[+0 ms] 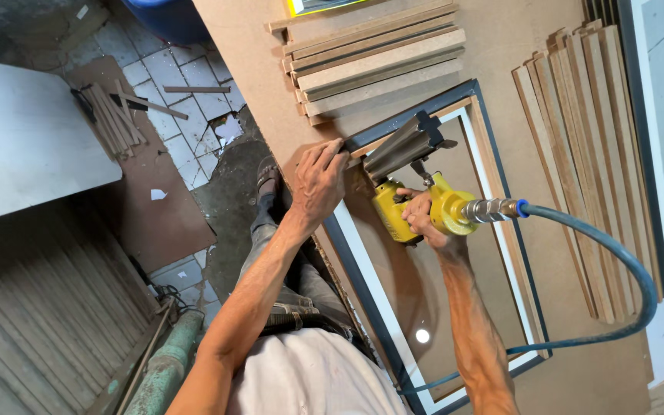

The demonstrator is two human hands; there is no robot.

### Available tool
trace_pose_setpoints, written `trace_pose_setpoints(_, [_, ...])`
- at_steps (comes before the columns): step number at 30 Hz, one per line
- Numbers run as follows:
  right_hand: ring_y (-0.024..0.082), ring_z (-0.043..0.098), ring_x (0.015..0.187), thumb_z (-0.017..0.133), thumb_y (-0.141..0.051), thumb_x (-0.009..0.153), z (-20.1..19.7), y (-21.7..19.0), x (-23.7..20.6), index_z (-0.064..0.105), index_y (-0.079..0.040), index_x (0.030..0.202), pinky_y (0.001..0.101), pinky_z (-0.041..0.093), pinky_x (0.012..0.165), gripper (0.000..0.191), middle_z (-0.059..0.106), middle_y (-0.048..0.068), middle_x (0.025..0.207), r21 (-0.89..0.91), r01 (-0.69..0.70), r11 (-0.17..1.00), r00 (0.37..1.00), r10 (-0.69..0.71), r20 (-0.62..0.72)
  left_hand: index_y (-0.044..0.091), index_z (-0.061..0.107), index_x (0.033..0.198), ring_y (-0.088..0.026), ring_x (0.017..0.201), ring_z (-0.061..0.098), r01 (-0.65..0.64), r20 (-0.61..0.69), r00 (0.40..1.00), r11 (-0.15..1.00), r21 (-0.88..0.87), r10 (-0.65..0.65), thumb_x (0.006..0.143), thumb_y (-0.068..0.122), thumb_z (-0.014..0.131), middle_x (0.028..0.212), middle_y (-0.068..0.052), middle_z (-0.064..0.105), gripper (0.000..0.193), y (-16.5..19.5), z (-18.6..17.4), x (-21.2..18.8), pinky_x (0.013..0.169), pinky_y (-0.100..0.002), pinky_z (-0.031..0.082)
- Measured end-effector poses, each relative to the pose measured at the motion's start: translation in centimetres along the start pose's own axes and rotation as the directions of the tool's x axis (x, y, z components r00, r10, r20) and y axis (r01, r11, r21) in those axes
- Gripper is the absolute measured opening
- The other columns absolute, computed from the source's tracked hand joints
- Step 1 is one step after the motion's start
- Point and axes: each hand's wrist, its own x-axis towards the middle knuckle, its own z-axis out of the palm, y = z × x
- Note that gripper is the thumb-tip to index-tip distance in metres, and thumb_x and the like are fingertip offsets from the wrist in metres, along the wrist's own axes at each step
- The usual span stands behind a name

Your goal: The person assembles rectangular frames by attaching thin wooden strips to a frame base using a pneumatic nail gun. They repeatedly position strips along the frame edges, secure them with the nail gun, and stack completed frames on the table.

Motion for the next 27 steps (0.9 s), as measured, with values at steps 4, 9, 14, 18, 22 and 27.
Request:
trace_pose_setpoints(4, [0.017, 0.061, 0.078, 0.058, 0.006, 0.087, -1.1, 0.5, 0.2, 0.053, -0.008, 0.079, 0.0566, 0.048, 0.114, 0.017, 0.054, 0.003, 0.072, 0.038, -0.004, 0.999, 0.999, 0.006, -0.044, -0.003, 0.071, 0.109, -0.034, 0.118, 0.063, 0.013, -0.007, 1.0, 1.0, -0.009, -0.013, 0.09, 0.0, 0.068, 0.127, -0.02, 0.067, 0.019, -0.2, 1.7, 0.4, 0.101, -0.044, 0.051])
trace_pose_setpoints(9, [0.016, 0.061, 0.076, 0.057, 0.006, 0.085, -3.0, 1.7, 0.8, 0.055, -0.008, 0.079, 0.0561, 0.049, 0.113, 0.016, 0.056, 0.004, 0.074, 0.061, 0.064, 0.996, 0.998, -0.064, -0.006, -0.003, 0.072, 0.11, -0.033, 0.119, 0.064, 0.01, -0.001, 1.0, 0.999, 0.031, -0.009, 0.09, -0.002, 0.067, 0.128, -0.02, 0.068, 0.02, -0.4, 3.6, 0.6, 0.102, -0.044, 0.052])
trace_pose_setpoints(14, [0.016, 0.056, 0.074, 0.058, 0.006, 0.087, -4.9, 3.3, 0.4, 0.052, -0.01, 0.078, 0.0544, 0.047, 0.112, 0.019, 0.053, 0.003, 0.075, 0.081, 0.049, 0.996, 0.999, -0.05, 0.016, -0.002, 0.072, 0.109, -0.034, 0.117, 0.063, -0.003, 0.003, 1.0, 1.0, 0.023, 0.003, 0.089, 0.0, 0.069, 0.128, -0.021, 0.067, 0.021, -0.5, 4.1, 1.7, 0.101, -0.044, 0.052])
trace_pose_setpoints(18, [0.016, 0.056, 0.076, 0.057, 0.004, 0.09, -6.6, 5.1, -3.0, 0.053, -0.01, 0.081, 0.0568, 0.045, 0.116, 0.017, 0.053, 0.002, 0.077, 0.084, 0.053, 0.995, 0.999, -0.052, -0.015, 0.001, 0.069, 0.108, -0.035, 0.111, 0.063, 0.004, 0.027, 1.0, 1.0, -0.02, -0.003, 0.089, 0.003, 0.068, 0.125, -0.019, 0.067, 0.02, -1.5, 5.0, 1.2, 0.094, -0.045, 0.052])
trace_pose_setpoints(22, [0.019, 0.061, 0.083, 0.061, 0.003, 0.086, -8.6, 6.8, -12.2, 0.054, -0.011, 0.094, 0.0588, 0.037, 0.119, 0.017, 0.054, 0.002, 0.086, 0.154, 0.175, 0.972, 0.963, -0.137, -0.231, 0.004, 0.068, 0.107, -0.034, 0.105, 0.063, -0.063, 0.073, 0.996, 0.986, 0.154, 0.052, 0.083, 0.007, 0.069, 0.11, -0.016, 0.066, 0.024, -0.6, 6.1, 4.9, 0.087, -0.047, 0.051])
trace_pose_setpoints(27, [0.017, 0.06, 0.077, 0.063, 0.0, 0.087, -9.4, 5.0, -33.6, 0.057, -0.008, 0.1, 0.0605, 0.04, 0.121, 0.016, 0.06, 0.005, 0.084, -0.046, 0.215, 0.975, 0.628, -0.175, -0.758, 0.001, 0.066, 0.125, -0.034, 0.092, 0.067, -0.075, 0.32, 0.947, 0.985, 0.152, 0.022, 0.075, 0.009, 0.074, 0.104, -0.02, 0.069, 0.052, -1.9, 9.7, 10.9, 0.079, -0.048, 0.054])
